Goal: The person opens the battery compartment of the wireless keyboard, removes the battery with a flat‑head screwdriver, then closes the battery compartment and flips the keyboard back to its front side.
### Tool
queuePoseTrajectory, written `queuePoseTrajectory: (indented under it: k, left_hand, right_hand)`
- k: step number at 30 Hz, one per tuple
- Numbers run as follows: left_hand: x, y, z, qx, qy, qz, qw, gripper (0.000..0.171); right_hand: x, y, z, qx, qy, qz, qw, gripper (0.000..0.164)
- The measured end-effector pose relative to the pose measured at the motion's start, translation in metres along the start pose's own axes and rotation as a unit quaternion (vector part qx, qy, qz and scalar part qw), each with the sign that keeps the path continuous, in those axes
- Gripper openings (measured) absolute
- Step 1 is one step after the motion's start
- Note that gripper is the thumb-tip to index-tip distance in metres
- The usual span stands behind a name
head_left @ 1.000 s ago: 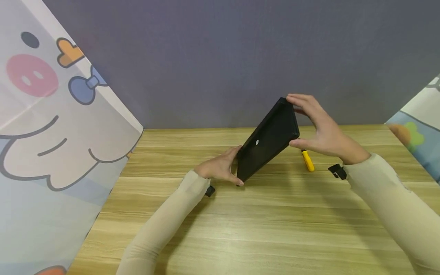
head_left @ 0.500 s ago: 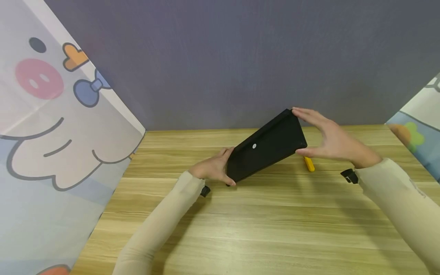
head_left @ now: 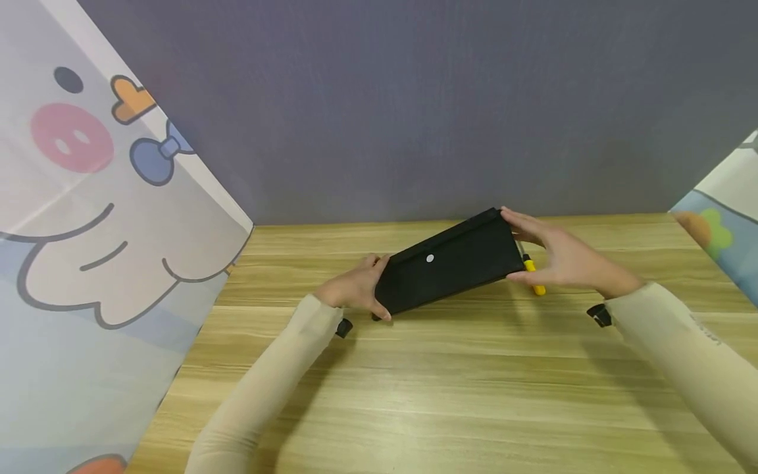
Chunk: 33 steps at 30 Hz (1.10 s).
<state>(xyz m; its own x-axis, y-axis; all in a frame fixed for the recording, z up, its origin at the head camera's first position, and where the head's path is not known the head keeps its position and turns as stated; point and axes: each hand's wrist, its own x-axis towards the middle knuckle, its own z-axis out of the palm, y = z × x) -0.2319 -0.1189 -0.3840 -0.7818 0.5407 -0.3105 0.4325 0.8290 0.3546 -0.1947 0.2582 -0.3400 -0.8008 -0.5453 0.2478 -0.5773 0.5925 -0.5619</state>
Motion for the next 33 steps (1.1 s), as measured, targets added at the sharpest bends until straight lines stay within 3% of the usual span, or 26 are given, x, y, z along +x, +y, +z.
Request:
queuePoseTrajectory:
  k: [10,19,26,33]
  left_hand:
    - [-0.004,-0.006,-0.003,0.041,0.000,-0.010,0.9991,0.131]
    - [0.001,-0.004,-0.003,0.114,-0.009,-0.021,0.9933,0.129]
    - [0.005,-0.003,-0.002,0.150,-0.015,-0.018,0.9885,0.128]
    - [0.006,-0.001,-0.004,0.154,-0.027,-0.019,0.9875,0.127]
  right_hand:
    - [0.000,0.012,0.019,0.028,-0.033,0.039,0.998,0.106]
    - [-0.005,0.018,0.035,0.040,-0.079,0.078,0.993,0.086]
    - [-0.008,0.017,0.043,0.057,-0.142,0.150,0.977,0.091]
    - [-0.010,0.026,0.054,0.094,-0.186,0.188,0.960,0.089]
